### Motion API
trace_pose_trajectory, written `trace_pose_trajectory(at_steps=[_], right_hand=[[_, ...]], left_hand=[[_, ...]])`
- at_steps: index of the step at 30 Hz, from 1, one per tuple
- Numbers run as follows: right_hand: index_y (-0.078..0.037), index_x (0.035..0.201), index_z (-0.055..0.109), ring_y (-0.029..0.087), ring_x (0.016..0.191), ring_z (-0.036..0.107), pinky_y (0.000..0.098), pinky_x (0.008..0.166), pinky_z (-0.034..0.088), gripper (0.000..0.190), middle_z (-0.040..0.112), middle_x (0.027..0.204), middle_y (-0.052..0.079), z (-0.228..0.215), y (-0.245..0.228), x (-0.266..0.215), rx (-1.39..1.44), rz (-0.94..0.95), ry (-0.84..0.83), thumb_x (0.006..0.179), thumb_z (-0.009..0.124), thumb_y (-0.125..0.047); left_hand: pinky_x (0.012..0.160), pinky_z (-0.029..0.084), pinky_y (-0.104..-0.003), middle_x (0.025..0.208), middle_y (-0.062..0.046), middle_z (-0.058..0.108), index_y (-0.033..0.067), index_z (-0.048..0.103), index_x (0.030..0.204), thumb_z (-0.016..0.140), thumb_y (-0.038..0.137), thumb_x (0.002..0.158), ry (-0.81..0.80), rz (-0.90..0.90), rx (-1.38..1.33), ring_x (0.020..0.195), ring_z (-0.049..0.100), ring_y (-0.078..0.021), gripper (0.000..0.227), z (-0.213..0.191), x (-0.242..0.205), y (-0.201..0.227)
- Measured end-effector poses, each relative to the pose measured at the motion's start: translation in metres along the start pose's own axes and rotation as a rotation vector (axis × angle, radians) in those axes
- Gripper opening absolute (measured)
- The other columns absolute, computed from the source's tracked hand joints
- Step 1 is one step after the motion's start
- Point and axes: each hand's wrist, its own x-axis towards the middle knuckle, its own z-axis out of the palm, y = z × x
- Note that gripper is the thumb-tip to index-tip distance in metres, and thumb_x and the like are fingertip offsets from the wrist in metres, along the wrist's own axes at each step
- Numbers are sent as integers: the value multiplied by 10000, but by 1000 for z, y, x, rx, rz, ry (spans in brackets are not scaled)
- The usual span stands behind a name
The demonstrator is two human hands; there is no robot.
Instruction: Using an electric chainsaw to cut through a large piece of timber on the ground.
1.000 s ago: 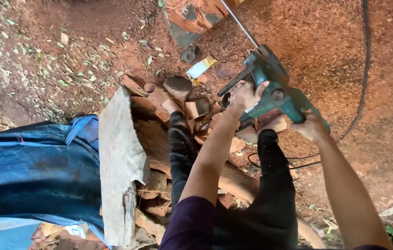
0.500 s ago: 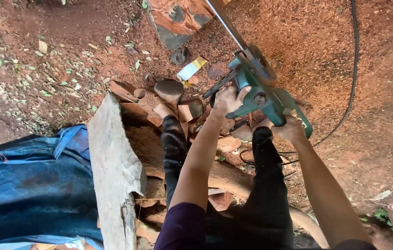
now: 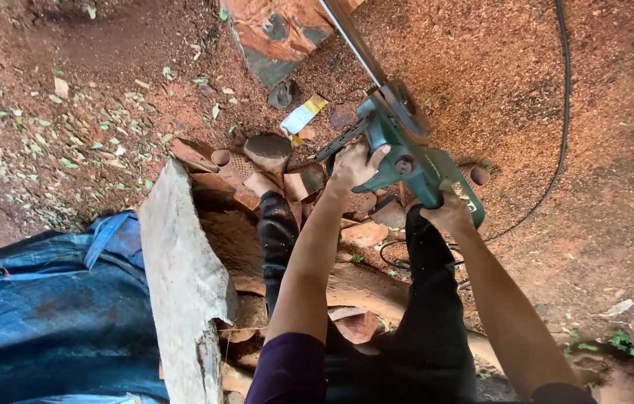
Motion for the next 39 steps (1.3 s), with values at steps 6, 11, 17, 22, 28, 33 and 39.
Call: trace_pose_trajectory(at_steps=[6, 11, 17, 22, 28, 33, 39], right_hand=[[-69, 1002, 741, 437, 1063, 718, 530, 962, 584, 580, 770, 994, 225, 18, -24, -25, 60, 78, -66, 663, 795, -537], [-90, 987, 742, 428, 1036, 725, 514, 918, 596, 575, 764, 957, 208, 44, -21, -26, 139, 83, -38, 648, 802, -550], [-67, 908, 737, 431, 934, 736, 513, 793, 600, 472, 732, 836, 227, 62, -11, -57, 289, 15, 66, 609, 876, -405], [45, 1153, 689, 490, 1048, 695, 543, 793, 626, 708, 726, 998, 325, 32, 25, -100, 389, 84, -69, 645, 895, -403], [-62, 940, 652, 264, 623, 673, 380, 567, 486, 528, 647, 614, 157, -15, 57, -129, 583, -97, -268, 998, 485, -560], [-201, 886, 716, 253, 709, 761, 387, 687, 574, 550, 725, 620, 75, -32, 26, -143, 343, 109, -237, 1000, 461, -675], [0, 908, 728, 260, 509, 658, 375, 565, 544, 574, 614, 515, 132, -38, -7, -162, 500, 48, -241, 1054, 462, -487]], left_hand=[[951, 533, -570, 990, -232, 755, 41, 650, 1052, 358, 713, 960, -14, 14, 57, 1058, 720, -429, 738, -8, -17, -5], [960, 529, -561, 1011, -234, 757, 27, 665, 1053, 323, 720, 958, -44, 13, 139, 1081, 711, -426, 779, -27, -29, 6], [995, 529, -520, 1087, -195, 762, 59, 692, 1117, 233, 731, 969, -128, -9, 227, 1129, 713, -365, 828, -42, -57, 56], [1018, 516, -540, 1205, -231, 721, 63, 655, 1236, 222, 729, 959, -253, -27, 284, 1222, 665, -387, 842, -44, -103, 103], [1008, 516, -566, 1186, -278, 717, 1, 574, 1314, 314, 706, 945, -133, -80, 147, 1175, 680, -441, 838, -13, -125, 100], [1031, 500, -560, 1174, -266, 723, -6, 587, 1308, 320, 703, 956, -92, -102, 168, 1178, 678, -434, 836, -13, -125, 95], [1024, 507, -532, 1158, -253, 734, 17, 631, 1253, 298, 709, 951, -129, -104, 197, 1184, 681, -420, 826, -50, -141, 97]])
